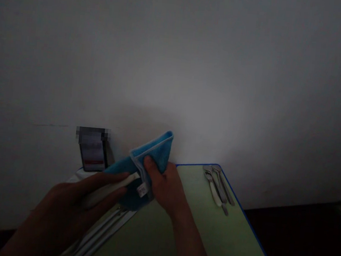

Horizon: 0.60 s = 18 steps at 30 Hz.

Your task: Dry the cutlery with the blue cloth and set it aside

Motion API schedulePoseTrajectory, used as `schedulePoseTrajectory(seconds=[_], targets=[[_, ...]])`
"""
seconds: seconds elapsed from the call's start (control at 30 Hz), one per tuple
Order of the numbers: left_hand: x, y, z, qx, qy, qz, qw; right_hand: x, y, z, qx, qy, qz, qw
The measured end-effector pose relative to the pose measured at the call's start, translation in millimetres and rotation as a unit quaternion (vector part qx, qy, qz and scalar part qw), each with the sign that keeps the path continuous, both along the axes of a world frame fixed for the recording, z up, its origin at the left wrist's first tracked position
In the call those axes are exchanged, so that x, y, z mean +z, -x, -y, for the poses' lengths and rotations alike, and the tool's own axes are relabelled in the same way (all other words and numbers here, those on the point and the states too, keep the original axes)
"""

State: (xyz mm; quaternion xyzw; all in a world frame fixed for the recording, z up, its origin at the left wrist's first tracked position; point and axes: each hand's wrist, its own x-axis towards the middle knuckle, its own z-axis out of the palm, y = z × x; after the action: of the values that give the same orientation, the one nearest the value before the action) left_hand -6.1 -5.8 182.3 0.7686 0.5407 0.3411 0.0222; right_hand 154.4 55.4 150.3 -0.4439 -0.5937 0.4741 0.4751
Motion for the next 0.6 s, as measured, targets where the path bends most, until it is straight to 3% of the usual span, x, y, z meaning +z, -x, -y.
schedulePoseTrajectory(seconds=[0.33, 0.5, 0.6], targets=[[2.2, 17, 5, -0.074, 0.014, -0.003, 0.997, 10.6, -33, 0, 0.154, -0.065, 0.13, 0.977], [0.4, 24, 5, -0.098, 0.002, -0.013, 0.995, 12.1, -46, -1, 0.251, -0.081, 0.129, 0.956], [2.2, 26, 5, -0.118, 0.001, -0.022, 0.993, 14.7, -53, -1, 0.264, -0.107, 0.153, 0.946]])
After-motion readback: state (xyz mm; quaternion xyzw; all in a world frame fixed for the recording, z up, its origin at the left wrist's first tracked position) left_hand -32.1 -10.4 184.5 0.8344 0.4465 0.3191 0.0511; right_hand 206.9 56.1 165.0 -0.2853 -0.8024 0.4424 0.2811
